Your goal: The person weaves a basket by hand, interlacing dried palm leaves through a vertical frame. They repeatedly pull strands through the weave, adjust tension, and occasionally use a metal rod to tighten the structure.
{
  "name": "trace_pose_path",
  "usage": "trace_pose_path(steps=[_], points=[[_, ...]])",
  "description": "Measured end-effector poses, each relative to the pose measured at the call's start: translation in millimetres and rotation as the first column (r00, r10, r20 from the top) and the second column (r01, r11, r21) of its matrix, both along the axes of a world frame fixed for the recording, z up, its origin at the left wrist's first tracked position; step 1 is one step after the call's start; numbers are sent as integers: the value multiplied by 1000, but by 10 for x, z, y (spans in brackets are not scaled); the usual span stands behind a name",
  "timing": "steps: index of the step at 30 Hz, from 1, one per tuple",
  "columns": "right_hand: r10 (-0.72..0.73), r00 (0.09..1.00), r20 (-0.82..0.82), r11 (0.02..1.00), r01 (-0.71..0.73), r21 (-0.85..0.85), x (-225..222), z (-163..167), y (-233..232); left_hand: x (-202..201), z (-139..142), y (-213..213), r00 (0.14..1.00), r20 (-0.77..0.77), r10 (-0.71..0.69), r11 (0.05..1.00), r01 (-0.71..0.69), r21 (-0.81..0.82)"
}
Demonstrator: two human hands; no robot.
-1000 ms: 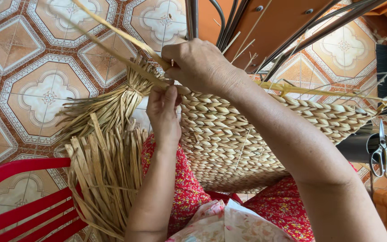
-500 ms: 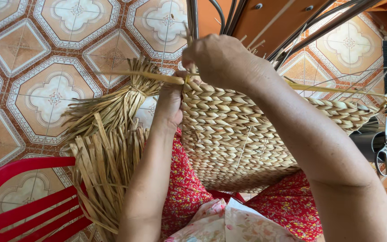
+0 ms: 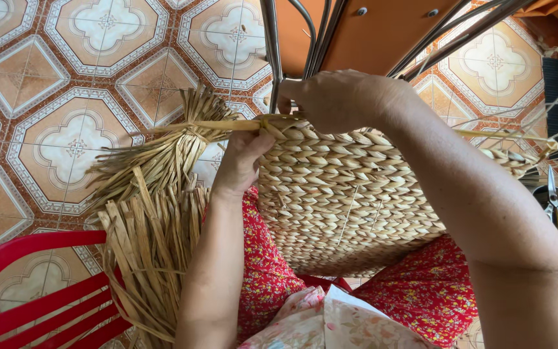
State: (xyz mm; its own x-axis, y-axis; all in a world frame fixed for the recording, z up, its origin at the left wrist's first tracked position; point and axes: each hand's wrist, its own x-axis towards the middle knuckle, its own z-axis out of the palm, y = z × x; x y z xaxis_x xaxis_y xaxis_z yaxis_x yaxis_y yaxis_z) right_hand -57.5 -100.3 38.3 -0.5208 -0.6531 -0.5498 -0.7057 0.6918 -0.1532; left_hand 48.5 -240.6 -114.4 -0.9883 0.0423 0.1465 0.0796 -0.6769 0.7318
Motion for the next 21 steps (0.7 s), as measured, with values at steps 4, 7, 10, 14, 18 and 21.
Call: trace_pose_path(steps=[4, 7, 10, 14, 18, 21], points=[[50, 998, -24, 994, -52, -92, -63, 14, 121, -42, -22, 55, 998, 37, 57, 997, -59, 49], [164, 985, -55, 953, -172, -250, -122, -42, 227, -31, -44, 55, 995, 71, 64, 993, -70, 90], [182, 983, 22, 877, -152, -456, -117, -151, 279, -25, -66, 34, 997, 45, 68, 988, -74, 136], [139, 990, 3, 796, -110, -596, -54, -201, 340, -40, -88, 26, 996, 43, 76, 986, -81, 148], [138, 990, -29, 812, -130, -570, -6, -172, 371, -53, -64, 41, 997, 38, 72, 987, -77, 140], [106, 985, -139, 820, -166, -547, 11, -216, 352, -44, -4, 54, 997, 33, 73, 978, -78, 192]])
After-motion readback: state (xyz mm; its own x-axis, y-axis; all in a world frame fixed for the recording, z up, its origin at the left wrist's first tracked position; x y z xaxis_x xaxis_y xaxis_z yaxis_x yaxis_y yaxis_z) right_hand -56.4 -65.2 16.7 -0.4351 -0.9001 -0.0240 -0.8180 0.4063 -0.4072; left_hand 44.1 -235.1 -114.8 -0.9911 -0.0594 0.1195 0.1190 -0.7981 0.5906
